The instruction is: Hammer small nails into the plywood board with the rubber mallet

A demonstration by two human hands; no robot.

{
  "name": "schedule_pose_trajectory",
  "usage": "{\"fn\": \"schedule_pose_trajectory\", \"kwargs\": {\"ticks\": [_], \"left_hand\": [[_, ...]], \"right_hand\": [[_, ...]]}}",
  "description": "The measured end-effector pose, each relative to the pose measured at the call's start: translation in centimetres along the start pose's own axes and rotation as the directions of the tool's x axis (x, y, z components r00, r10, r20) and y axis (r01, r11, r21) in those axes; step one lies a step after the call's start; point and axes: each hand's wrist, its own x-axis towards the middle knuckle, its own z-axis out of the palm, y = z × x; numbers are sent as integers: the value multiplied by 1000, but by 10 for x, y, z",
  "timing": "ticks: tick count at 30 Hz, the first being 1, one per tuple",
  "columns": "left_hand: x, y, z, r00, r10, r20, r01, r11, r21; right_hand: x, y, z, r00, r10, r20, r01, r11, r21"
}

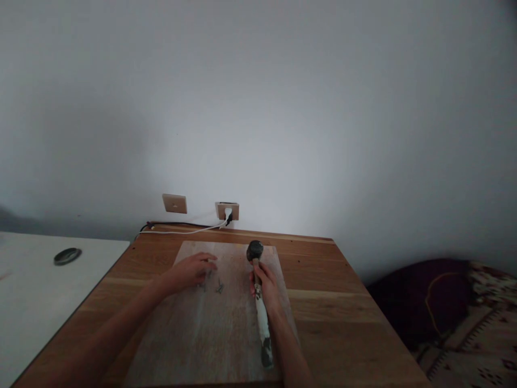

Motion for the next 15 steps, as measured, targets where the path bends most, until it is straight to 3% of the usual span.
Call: {"fn": "schedule_pose_trajectory", "kwargs": {"ticks": [6,9,12,15], "left_hand": [[2,17,5,983,167,73,-178,967,182],[-1,21,6,979,191,76,-204,948,244],[0,21,9,987,159,19,-158,958,241],[17,20,15,992,20,-126,-15,999,34]], "right_hand": [[-1,-3,0,1000,8,1,-8,1000,11],[0,-3,1,1000,9,-9,-9,1000,25],[0,-3,1,1000,10,-22,-9,999,38],[1,-2,0,1000,11,-29,-9,999,49]]}}
